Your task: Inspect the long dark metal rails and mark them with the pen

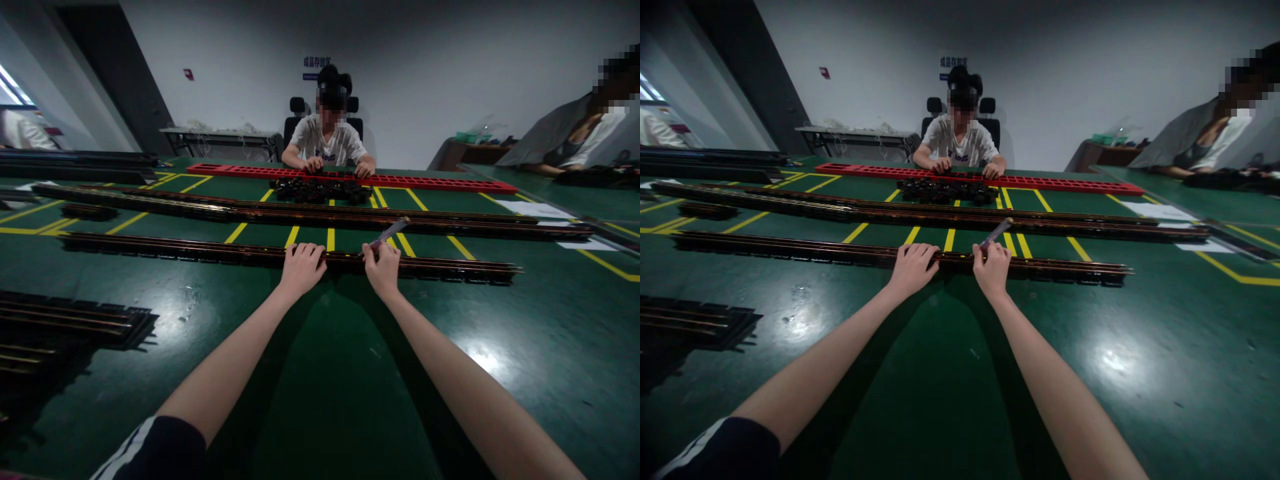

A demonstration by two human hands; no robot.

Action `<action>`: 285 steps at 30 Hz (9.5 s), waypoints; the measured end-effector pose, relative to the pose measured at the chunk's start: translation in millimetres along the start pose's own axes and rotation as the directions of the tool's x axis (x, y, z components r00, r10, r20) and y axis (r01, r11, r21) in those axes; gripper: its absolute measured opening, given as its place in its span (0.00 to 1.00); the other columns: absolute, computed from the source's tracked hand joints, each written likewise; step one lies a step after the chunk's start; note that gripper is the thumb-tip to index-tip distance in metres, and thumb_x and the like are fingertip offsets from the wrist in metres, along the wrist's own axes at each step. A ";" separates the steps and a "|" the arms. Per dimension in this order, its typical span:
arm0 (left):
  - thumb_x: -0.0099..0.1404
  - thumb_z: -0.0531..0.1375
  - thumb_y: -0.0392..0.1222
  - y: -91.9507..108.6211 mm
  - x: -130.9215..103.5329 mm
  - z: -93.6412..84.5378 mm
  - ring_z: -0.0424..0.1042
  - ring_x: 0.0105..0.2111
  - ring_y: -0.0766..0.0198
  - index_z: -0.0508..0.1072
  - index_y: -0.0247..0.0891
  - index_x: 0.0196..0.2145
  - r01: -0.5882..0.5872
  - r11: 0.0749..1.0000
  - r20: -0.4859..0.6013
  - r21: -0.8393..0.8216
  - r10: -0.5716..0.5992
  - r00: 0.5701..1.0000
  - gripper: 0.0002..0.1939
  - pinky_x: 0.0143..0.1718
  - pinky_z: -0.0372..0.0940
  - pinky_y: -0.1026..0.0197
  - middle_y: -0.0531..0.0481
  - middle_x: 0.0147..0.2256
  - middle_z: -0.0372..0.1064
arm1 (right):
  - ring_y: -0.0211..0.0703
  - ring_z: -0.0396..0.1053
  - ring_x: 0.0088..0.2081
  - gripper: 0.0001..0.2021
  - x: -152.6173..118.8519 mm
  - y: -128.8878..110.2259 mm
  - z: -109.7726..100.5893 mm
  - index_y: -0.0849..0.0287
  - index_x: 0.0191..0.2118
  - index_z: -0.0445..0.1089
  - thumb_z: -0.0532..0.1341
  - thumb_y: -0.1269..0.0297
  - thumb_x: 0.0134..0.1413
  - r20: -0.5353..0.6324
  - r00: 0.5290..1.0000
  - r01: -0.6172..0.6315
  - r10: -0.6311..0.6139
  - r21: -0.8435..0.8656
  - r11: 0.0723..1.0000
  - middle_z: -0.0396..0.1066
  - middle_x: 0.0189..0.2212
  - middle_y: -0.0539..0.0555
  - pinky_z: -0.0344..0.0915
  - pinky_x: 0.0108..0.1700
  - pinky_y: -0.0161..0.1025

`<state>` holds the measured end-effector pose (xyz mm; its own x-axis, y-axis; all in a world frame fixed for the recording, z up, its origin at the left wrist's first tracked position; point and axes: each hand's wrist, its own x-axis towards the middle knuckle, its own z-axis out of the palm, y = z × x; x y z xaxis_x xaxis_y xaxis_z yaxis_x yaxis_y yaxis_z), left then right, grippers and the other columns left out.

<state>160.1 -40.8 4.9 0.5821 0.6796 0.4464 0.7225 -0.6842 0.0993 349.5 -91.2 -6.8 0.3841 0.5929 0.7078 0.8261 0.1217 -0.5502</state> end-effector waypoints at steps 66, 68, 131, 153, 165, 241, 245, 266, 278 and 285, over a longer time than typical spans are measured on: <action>0.69 0.46 0.36 1.0 -0.2 -2.7 0.67 0.54 0.52 0.70 0.39 0.55 -0.027 1.000 0.020 -0.004 0.027 0.999 0.22 0.58 0.56 0.42 0.41 0.52 0.71 | 0.50 0.68 0.33 0.11 0.1 -1.2 -1.8 0.55 0.29 0.60 0.50 0.58 0.62 -0.041 0.998 -0.052 0.054 0.036 0.998 0.70 0.25 0.53 0.57 0.46 0.50; 0.68 0.47 0.36 1.0 -0.2 -2.5 0.67 0.54 0.52 0.70 0.40 0.55 -0.026 1.000 0.015 -0.006 0.027 1.000 0.21 0.58 0.56 0.42 0.42 0.52 0.71 | 0.49 0.68 0.32 0.12 -0.3 -1.3 -1.8 0.55 0.29 0.60 0.50 0.57 0.62 -0.047 0.998 -0.049 0.051 0.028 0.998 0.70 0.25 0.53 0.57 0.46 0.50; 0.67 0.50 0.48 -2.0 1.0 -3.8 0.66 0.55 0.51 0.69 0.37 0.56 0.012 0.999 0.061 -0.040 -0.009 0.998 0.24 0.59 0.55 0.44 0.41 0.53 0.70 | 0.49 0.68 0.32 0.11 0.0 -1.1 -1.9 0.55 0.29 0.60 0.52 0.58 0.62 0.009 0.998 -0.069 0.069 0.038 0.997 0.69 0.24 0.52 0.57 0.45 0.49; 0.68 0.51 0.46 -3.2 1.4 -3.3 0.67 0.54 0.51 0.69 0.37 0.56 0.004 0.999 0.068 -0.034 -0.002 0.998 0.22 0.59 0.56 0.43 0.42 0.53 0.70 | 0.48 0.68 0.30 0.14 1.0 -0.5 -3.1 0.55 0.29 0.61 0.51 0.54 0.63 0.007 0.999 -0.040 0.040 0.061 0.997 0.68 0.23 0.51 0.57 0.43 0.48; 0.68 0.52 0.45 -2.9 1.2 -1.5 0.67 0.53 0.50 0.69 0.39 0.54 0.000 1.000 0.041 -0.008 0.001 0.999 0.20 0.57 0.57 0.43 0.42 0.52 0.71 | 0.48 0.68 0.31 0.13 1.6 -0.4 -2.4 0.55 0.29 0.60 0.52 0.55 0.63 0.002 0.999 -0.038 0.038 0.044 0.998 0.69 0.23 0.51 0.57 0.43 0.47; 0.69 0.48 0.43 0.3 0.6 -1.0 0.67 0.53 0.51 0.70 0.38 0.53 -0.001 1.000 0.028 -0.002 0.001 1.000 0.19 0.59 0.54 0.43 0.42 0.52 0.71 | 0.48 0.67 0.29 0.20 1.1 -3.8 -4.0 0.54 0.28 0.60 0.47 0.46 0.64 -0.028 0.998 -0.061 0.064 0.096 0.994 0.69 0.22 0.52 0.58 0.42 0.49; 0.69 0.48 0.42 -0.3 -0.1 -0.5 0.67 0.53 0.52 0.70 0.38 0.54 -0.004 1.000 0.014 0.000 0.004 1.000 0.20 0.59 0.54 0.43 0.42 0.52 0.71 | 0.48 0.68 0.29 0.21 0.8 -4.2 -3.9 0.54 0.28 0.61 0.47 0.45 0.64 -0.017 0.998 -0.066 0.068 0.094 0.993 0.70 0.23 0.52 0.58 0.43 0.49; 0.68 0.47 0.34 -0.5 -0.6 -0.7 0.67 0.53 0.52 0.69 0.39 0.55 -0.001 1.000 0.022 0.024 0.000 1.000 0.22 0.57 0.56 0.44 0.43 0.52 0.71 | 0.49 0.69 0.32 0.15 0.6 -2.3 -1.8 0.55 0.29 0.61 0.50 0.52 0.64 0.017 1.000 -0.016 0.015 0.078 0.997 0.70 0.23 0.52 0.58 0.45 0.50; 0.68 0.47 0.34 0.0 -0.5 0.0 0.66 0.54 0.52 0.70 0.38 0.55 -0.008 1.000 0.023 0.026 0.007 1.000 0.22 0.58 0.56 0.43 0.41 0.53 0.70 | 0.49 0.69 0.31 0.14 1.0 -4.9 -3.4 0.54 0.29 0.61 0.51 0.54 0.64 0.027 0.999 -0.039 0.037 0.072 0.997 0.71 0.23 0.51 0.58 0.45 0.50; 0.68 0.47 0.33 1.2 -1.2 -0.9 0.66 0.55 0.53 0.70 0.38 0.55 -0.017 0.999 0.011 0.045 0.016 1.000 0.22 0.59 0.56 0.44 0.42 0.53 0.70 | 0.50 0.70 0.32 0.11 1.4 -2.8 -2.4 0.54 0.29 0.61 0.53 0.57 0.62 0.025 0.999 -0.036 0.035 0.066 0.997 0.71 0.23 0.51 0.58 0.45 0.50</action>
<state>160.0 -42.6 5.3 0.5978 0.6713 0.4381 0.7289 -0.6827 0.0516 348.8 -92.6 -3.2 0.4022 0.6166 0.6768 0.7824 0.1524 -0.6038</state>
